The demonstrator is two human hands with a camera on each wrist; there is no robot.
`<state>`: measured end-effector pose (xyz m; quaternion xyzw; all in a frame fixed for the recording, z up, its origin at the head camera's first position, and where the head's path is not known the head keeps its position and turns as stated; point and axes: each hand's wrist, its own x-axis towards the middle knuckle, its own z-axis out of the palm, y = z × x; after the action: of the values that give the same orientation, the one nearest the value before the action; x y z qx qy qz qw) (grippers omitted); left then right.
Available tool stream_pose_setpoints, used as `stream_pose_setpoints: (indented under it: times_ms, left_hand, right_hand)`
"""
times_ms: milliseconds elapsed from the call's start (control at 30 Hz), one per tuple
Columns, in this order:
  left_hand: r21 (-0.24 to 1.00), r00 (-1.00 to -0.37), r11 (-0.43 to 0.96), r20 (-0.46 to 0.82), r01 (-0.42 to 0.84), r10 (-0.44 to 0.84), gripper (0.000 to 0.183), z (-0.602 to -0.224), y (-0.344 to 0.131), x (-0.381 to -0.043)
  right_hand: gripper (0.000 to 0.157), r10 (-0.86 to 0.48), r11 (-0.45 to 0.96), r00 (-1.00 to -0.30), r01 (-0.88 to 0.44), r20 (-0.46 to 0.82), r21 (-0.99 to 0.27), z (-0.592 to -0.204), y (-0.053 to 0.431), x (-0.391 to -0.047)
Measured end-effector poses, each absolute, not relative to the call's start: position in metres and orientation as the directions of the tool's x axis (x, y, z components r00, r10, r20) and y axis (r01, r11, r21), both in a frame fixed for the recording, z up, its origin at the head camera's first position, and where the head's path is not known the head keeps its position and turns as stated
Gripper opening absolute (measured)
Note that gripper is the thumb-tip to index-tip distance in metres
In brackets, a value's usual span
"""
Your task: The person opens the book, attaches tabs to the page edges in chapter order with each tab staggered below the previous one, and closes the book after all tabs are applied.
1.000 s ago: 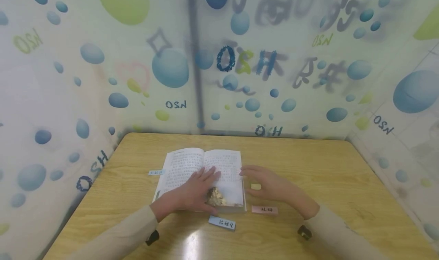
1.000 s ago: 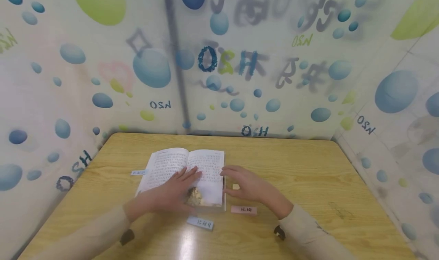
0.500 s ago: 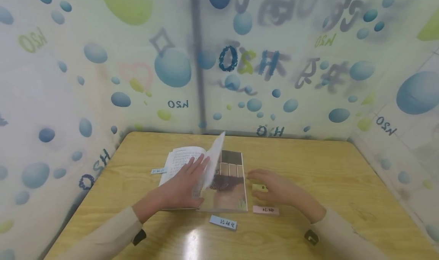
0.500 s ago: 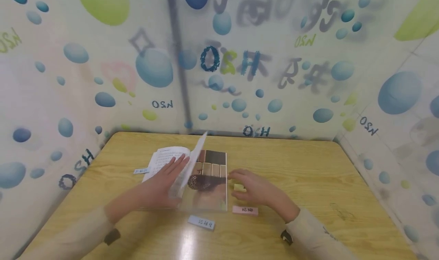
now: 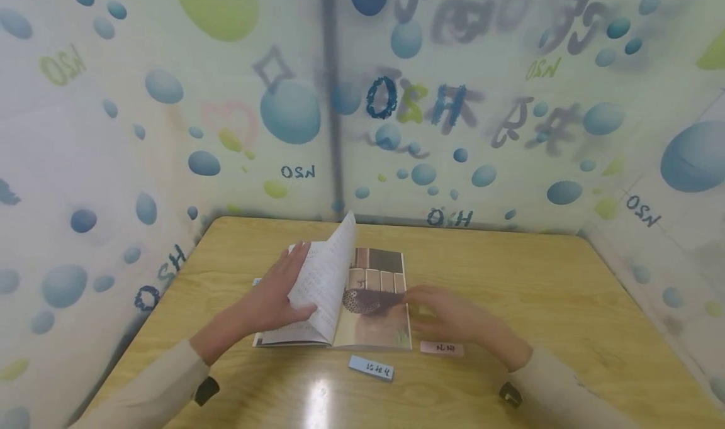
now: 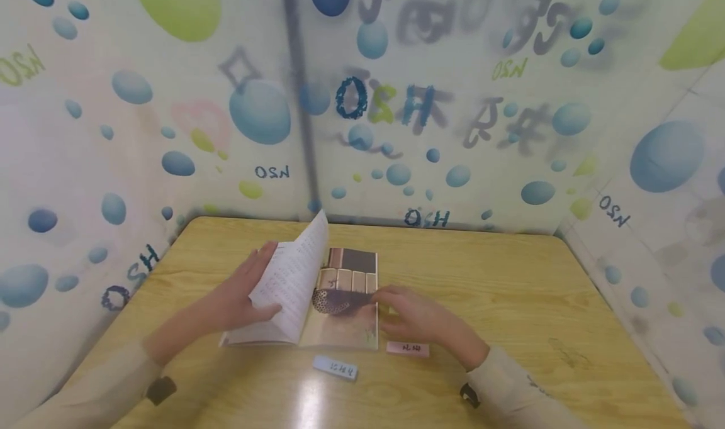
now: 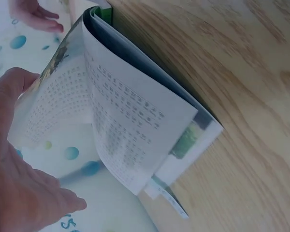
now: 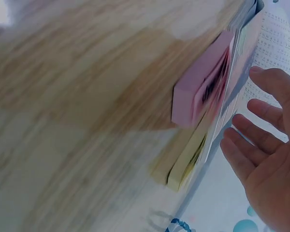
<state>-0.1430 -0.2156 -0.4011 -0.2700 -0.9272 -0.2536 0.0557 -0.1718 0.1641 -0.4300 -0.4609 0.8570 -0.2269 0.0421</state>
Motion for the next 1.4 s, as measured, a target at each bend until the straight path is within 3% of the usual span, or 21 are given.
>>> stream_pose_setpoints:
  times_ms: [267,433,733,1167,1400]
  left_hand:
    - [0.383,-0.900,0.814,0.187,0.437,0.395,0.105,-0.401,-0.228,-0.139]
    - [0.331,-0.920,0.858,0.146,0.392,0.364,0.107,-0.406,-0.229,-0.136]
    - [0.205,-0.899,0.881,0.204,0.426,0.387,0.099,-0.421,-0.221,-0.132]
    - [0.244,-0.899,0.866,0.094,0.437,0.427,0.084,-0.433,-0.187,-0.137]
    - [0.232,-0.884,0.857,0.028,0.461,0.467,0.078,-0.437,-0.169,-0.141]
  right_hand:
    - [0.035,-0.833,0.417,-0.527,-0.798,0.169,-0.436,-0.433,0.157,-0.170]
    - [0.035,-0.832,0.451,-0.542,-0.784,0.117,-0.427,-0.435,0.154,-0.168]
    - [0.041,-0.812,0.531,-0.583,-0.752,0.018,-0.390,-0.439,0.146,-0.160]
    - [0.044,-0.813,0.533,-0.583,-0.730,-0.018,-0.428,-0.437,0.134,-0.153]
    - [0.054,-0.831,0.510,-0.556,-0.754,-0.010,-0.415,-0.439,0.124,-0.154]
